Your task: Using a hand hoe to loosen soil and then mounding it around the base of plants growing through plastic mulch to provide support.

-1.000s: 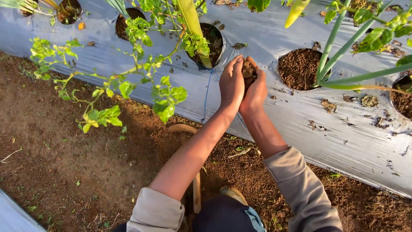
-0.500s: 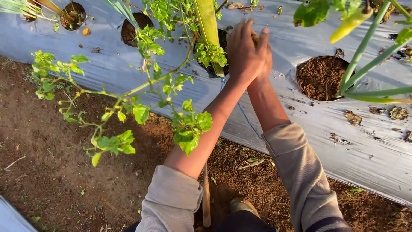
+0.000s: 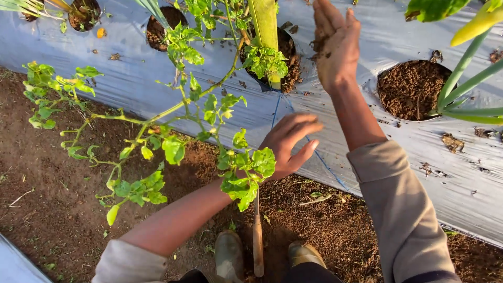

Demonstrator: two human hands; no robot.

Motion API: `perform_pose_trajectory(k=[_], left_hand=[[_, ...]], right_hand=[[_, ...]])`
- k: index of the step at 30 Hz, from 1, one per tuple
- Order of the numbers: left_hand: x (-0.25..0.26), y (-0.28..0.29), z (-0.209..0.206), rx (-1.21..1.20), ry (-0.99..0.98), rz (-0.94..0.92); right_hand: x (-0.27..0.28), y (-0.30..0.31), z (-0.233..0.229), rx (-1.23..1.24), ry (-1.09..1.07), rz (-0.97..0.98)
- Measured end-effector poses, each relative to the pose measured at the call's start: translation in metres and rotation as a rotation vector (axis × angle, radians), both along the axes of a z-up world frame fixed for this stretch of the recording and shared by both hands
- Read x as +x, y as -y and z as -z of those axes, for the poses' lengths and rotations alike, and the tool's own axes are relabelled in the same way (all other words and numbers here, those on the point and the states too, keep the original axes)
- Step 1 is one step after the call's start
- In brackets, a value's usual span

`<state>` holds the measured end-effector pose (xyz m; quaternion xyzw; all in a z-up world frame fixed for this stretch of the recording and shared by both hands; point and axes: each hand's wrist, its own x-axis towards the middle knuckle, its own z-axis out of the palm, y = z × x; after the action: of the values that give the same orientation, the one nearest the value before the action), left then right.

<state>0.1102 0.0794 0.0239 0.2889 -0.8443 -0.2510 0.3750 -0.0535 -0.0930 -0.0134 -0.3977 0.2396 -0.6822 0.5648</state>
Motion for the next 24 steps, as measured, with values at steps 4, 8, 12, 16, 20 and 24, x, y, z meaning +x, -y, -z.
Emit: perform_pose_trajectory(k=[4,8,12,16,20,24], left_hand=[[0.039,-0.038,0.057,0.165,0.068,0.016],[0.054,-0.059,0.102,0.365,0.185,-0.074],[0.069,-0.074,0.133,0.421,0.211,-0.068],[0.084,-0.082,0.115,0.803,0.277,-0.122],[0.089,-0.093,0.125,0.705,0.257,-0.128],[0.093,-0.084,0.135,0.541,0.234,-0.121]], right_hand=[[-0.005,-0.024,0.008,-0.035,-0.058,0.058],[0.019,-0.033,0.002,0.01,-0.114,0.067],[0.025,-0.06,-0.036,-0.108,-0.65,0.216],[0.003,-0.074,-0.016,-0.144,-0.95,0.339],[-0.007,-0.069,0.015,-0.382,-1.541,0.116],[0.007,-0.037,0.031,-0.567,-1.854,0.095]])
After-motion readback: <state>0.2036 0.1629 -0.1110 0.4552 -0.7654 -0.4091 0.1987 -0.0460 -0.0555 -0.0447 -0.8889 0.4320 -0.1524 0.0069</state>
